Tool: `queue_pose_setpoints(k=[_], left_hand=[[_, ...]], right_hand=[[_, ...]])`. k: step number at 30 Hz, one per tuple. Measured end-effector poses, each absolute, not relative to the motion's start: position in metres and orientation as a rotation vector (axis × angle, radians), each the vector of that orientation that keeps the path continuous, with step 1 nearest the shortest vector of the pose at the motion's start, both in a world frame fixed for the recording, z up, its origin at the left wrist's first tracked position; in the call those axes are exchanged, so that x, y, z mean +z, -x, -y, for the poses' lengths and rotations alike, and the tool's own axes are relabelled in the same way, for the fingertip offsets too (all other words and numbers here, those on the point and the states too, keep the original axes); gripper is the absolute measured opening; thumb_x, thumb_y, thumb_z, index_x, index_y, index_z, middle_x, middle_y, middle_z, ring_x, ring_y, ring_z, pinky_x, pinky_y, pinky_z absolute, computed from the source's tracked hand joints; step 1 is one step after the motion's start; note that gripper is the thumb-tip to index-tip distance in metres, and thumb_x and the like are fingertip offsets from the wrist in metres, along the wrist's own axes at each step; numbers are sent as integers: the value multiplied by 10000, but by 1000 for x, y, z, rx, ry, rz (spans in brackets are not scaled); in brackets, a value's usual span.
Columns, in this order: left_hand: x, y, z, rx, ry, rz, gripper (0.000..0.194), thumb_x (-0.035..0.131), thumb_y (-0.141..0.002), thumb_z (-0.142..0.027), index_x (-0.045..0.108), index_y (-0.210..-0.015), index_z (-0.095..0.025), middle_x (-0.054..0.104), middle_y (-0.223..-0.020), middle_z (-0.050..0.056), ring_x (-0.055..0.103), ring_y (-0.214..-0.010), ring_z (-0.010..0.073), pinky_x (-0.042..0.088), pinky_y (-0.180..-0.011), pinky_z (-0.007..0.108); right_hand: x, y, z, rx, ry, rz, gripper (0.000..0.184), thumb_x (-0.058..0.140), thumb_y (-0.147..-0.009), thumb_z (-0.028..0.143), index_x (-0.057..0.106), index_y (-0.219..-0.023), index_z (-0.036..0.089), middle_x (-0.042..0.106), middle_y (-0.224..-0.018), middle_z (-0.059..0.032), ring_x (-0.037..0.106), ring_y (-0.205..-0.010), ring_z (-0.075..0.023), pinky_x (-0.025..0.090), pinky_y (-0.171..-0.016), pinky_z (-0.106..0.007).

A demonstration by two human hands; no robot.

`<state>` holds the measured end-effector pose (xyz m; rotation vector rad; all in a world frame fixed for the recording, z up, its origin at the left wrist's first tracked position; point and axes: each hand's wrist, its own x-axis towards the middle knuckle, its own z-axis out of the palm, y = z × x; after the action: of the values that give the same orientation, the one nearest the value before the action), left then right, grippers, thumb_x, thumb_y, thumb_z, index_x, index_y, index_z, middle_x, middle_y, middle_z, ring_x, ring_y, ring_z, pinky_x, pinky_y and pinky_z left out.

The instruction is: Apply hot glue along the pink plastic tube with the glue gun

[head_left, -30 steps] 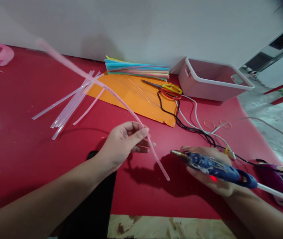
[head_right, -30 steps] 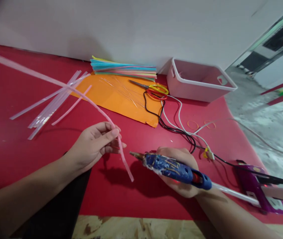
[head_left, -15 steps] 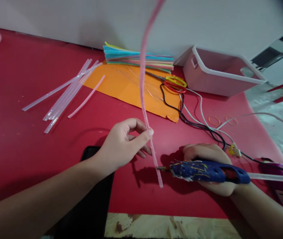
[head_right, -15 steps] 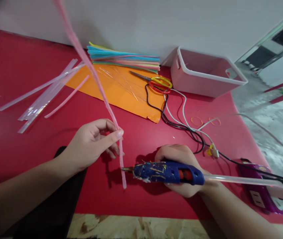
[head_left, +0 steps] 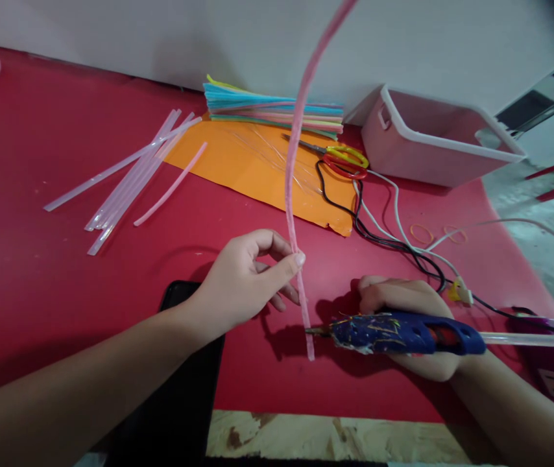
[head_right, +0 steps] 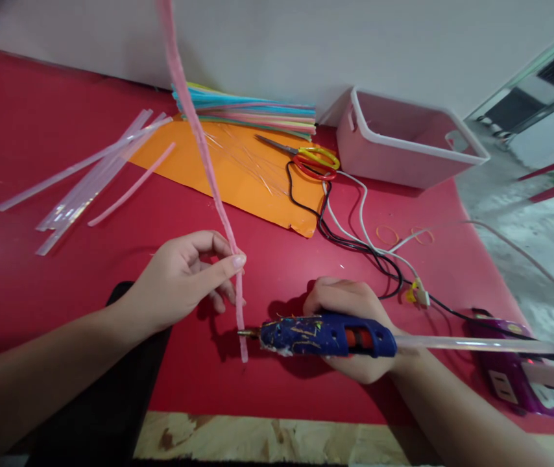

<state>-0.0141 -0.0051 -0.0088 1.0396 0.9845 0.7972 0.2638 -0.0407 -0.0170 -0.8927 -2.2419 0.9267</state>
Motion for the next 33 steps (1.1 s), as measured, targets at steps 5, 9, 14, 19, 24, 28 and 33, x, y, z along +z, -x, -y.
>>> queue_pose_setpoints(k=[5, 9, 14, 19, 24, 28, 33], left_hand=[[-10, 15, 6, 786, -1026, -961, 250, 851, -861, -247, 608, -835, -193, 653, -619, -67, 764, -551, 141, 565, -429, 150], [-9, 15, 5, 779, -1019, -960, 277, 875, -844, -265, 608, -835, -195, 656, -624, -62, 769, -562, 148, 554, -427, 150], [-8, 15, 6, 770, -1028, -970, 288, 873, -856, -311, 608, -844, -198, 670, -634, -42, 765, -562, 155, 548, -430, 162], [-7, 15, 6, 781, -1013, -955, 310, 886, -843, -324, 604, -832, -196, 639, -640, -52, 758, -550, 157, 540, -411, 168], [-5, 14, 7, 780, -999, -922, 309, 890, -842, -314, 608, -833, -189, 629, -685, -57, 766, -564, 152, 539, -411, 160], [-5, 14, 6, 775, -981, -913, 313, 892, -842, -302, 601, -834, -186, 630, -705, -57, 762, -557, 145, 536, -406, 158], [-5, 13, 5, 777, -966, -915, 292, 875, -854, -291, 602, -846, -185, 637, -719, -51, 763, -556, 148, 530, -398, 161]], right_hand=[[-18, -262, 39, 931, 896, 2222, 67, 654, -866, 273, 602, -844, 238, 610, -663, 9, 534, -554, -148, 428, -556, -307], [-18, -263, 37, 923, 896, 2233, 95, 661, -876, 299, 600, -831, 241, 631, -649, 6, 520, -553, -156, 446, -601, -332], [-15, -261, 36, 920, 920, 2223, 100, 680, -854, 311, 617, -814, 244, 626, -641, 4, 512, -572, -167, 445, -614, -344], [-12, -260, 35, 1003, 959, 2226, 139, 678, -873, 321, 609, -790, 233, 639, -639, -9, 528, -569, -165, 454, -591, -338], [-10, -260, 35, 1013, 965, 2230, 139, 688, -871, 310, 621, -782, 227, 642, -647, -12, 539, -572, -159, 452, -576, -322], [-11, -261, 36, 1030, 964, 2215, 132, 689, -862, 314, 623, -787, 228, 639, -651, -10, 534, -580, -157, 447, -575, -314], [-11, -261, 36, 1068, 994, 2201, 189, 708, -890, 361, 626, -777, 234, 636, -658, -6, 536, -584, -159, 446, -576, -314]])
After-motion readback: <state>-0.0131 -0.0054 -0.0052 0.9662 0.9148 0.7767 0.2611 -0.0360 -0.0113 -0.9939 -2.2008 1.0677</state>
